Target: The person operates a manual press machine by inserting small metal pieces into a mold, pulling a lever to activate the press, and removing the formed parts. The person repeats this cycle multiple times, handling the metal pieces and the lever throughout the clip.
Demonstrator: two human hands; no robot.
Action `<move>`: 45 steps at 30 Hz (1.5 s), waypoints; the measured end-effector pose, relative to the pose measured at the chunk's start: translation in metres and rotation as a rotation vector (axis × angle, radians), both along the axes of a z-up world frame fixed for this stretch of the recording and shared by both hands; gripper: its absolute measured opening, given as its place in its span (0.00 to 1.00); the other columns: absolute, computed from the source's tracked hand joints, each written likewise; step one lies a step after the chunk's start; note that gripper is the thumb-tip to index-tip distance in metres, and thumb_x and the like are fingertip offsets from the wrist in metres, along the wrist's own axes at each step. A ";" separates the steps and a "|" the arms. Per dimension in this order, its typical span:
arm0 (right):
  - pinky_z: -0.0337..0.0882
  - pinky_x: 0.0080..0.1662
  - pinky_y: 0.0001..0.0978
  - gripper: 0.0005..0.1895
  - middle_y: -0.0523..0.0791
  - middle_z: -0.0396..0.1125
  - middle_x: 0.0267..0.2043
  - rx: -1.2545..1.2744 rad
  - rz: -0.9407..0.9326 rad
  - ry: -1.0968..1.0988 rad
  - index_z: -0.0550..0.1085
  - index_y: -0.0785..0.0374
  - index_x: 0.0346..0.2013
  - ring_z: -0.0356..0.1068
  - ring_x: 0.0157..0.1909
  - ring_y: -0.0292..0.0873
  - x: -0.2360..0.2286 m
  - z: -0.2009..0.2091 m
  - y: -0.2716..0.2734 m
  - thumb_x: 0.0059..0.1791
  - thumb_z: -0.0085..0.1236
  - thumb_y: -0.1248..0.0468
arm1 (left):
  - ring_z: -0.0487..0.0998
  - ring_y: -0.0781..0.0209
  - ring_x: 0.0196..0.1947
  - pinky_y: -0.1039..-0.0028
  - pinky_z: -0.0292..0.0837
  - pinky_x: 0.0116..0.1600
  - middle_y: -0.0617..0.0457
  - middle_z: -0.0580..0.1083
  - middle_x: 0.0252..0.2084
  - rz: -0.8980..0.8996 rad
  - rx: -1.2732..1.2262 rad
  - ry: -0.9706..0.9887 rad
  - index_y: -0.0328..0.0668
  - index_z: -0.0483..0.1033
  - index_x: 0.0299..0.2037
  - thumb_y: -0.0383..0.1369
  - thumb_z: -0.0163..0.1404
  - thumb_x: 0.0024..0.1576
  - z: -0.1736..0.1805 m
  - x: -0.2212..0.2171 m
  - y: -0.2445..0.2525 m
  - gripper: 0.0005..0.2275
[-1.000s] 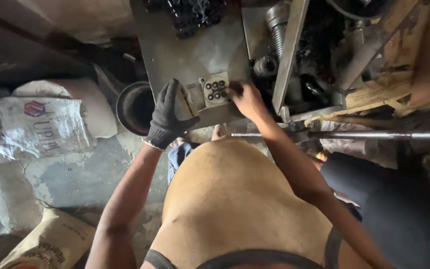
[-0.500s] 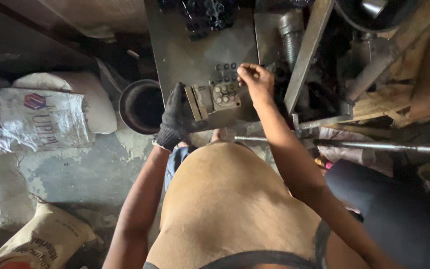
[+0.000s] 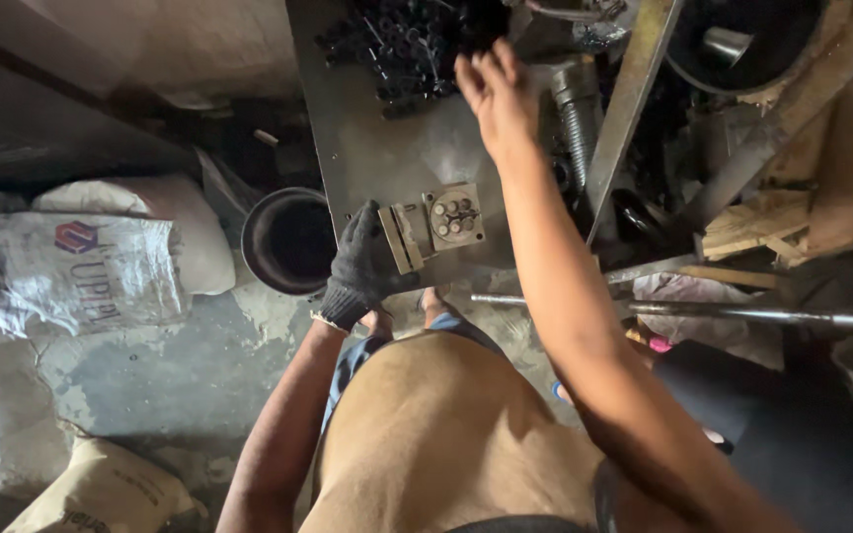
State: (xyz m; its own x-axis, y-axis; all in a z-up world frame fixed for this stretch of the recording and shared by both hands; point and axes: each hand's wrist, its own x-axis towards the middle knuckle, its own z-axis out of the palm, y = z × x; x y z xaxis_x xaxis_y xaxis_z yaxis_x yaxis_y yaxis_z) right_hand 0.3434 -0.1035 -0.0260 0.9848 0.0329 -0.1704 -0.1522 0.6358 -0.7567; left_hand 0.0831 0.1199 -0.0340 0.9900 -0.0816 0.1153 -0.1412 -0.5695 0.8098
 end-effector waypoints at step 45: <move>0.72 0.45 0.28 0.13 0.47 0.72 0.43 -1.417 -0.024 -0.512 0.74 0.69 0.55 0.72 0.40 0.38 -0.231 0.150 -0.172 0.56 0.59 0.69 | 0.77 0.39 0.50 0.56 0.72 0.55 0.41 0.77 0.49 0.369 -0.004 0.050 0.40 0.74 0.56 0.42 0.66 0.44 0.020 0.050 -0.096 0.29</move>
